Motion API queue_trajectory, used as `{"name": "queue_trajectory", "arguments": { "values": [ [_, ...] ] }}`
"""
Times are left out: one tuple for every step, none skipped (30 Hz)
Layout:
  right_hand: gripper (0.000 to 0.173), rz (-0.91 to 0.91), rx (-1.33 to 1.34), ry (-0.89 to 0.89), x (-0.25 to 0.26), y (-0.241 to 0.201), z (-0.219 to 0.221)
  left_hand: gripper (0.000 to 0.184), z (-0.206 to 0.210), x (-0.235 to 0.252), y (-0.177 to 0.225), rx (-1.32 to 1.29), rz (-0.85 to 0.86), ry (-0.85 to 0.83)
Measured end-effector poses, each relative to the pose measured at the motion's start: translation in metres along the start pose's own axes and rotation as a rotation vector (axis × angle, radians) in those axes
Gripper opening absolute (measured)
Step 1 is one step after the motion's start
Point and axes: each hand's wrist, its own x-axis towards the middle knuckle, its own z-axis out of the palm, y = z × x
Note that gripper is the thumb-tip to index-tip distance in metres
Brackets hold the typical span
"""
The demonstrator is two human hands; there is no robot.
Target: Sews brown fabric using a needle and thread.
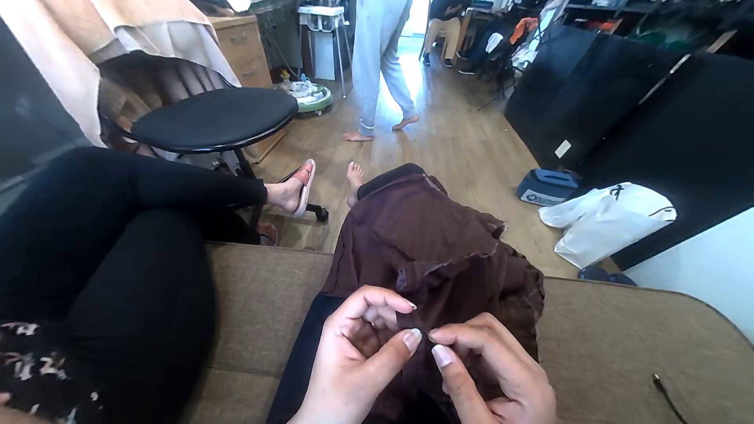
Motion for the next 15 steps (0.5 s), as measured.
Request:
{"name": "queue_trajectory", "arguments": {
  "values": [
    [0.01, 0.001, 0.003, -0.002, 0.0001, -0.0001, -0.0002, 0.025, -0.0002, 0.0001, -0.0003, 0.001, 0.001, 0.002],
    [0.01, 0.002, 0.006, -0.004, 0.0001, -0.0001, -0.0002, 0.025, -0.0005, 0.0002, -0.0005, 0.004, 0.002, 0.003],
    [0.01, 0.002, 0.008, -0.003, 0.0, -0.0001, -0.0001, 0.025, -0.0007, 0.0001, -0.0005, 0.006, 0.003, 0.004],
    [0.01, 0.001, 0.009, -0.003, 0.0, -0.0001, 0.0, 0.025, -0.0009, 0.0002, -0.0005, 0.008, 0.004, 0.004],
    [0.009, -0.001, 0.01, -0.002, 0.0003, 0.0, 0.0, 0.024, -0.0011, 0.0004, -0.0004, 0.01, 0.005, 0.005],
    [0.01, -0.005, 0.009, -0.002, 0.0005, 0.0005, -0.0001, 0.024, -0.0012, 0.0007, -0.0003, 0.009, 0.005, 0.006],
    [0.012, -0.008, 0.003, -0.001, 0.0006, 0.0011, -0.0004, 0.024, -0.0011, 0.0005, -0.0002, 0.01, 0.003, 0.007],
    [0.013, -0.009, -0.002, 0.0, 0.0005, 0.0019, -0.0008, 0.024, -0.001, -0.0001, -0.0002, 0.008, 0.0, 0.006],
    [0.013, -0.009, 0.0, 0.002, 0.0009, 0.003, -0.001, 0.024, -0.001, 0.0, -0.0001, 0.008, -0.003, 0.003],
    [0.014, -0.004, 0.009, 0.003, 0.0011, 0.0039, -0.0014, 0.024, -0.0007, 0.0003, -0.0001, 0.006, -0.004, -0.001],
    [0.014, 0.004, 0.021, 0.003, 0.0007, 0.0044, -0.0018, 0.024, -0.0004, 0.0002, 0.0, 0.0, -0.006, -0.007],
    [0.013, 0.011, 0.039, 0.002, 0.0005, 0.0051, -0.0021, 0.025, -0.0001, 0.0003, 0.0005, -0.002, -0.012, -0.012],
    [0.013, 0.023, 0.062, 0.001, 0.0004, 0.0053, -0.0025, 0.025, 0.0002, 0.0003, 0.0011, -0.003, -0.016, -0.014],
    [0.012, 0.043, 0.093, 0.003, 0.0003, 0.0052, -0.0029, 0.025, 0.0007, 0.0, 0.0018, -0.002, -0.021, -0.017],
    [0.012, 0.068, 0.141, 0.006, 0.0005, 0.0046, -0.0034, 0.025, 0.0012, -0.0004, 0.0025, 0.002, -0.025, -0.019]
  ]
}}
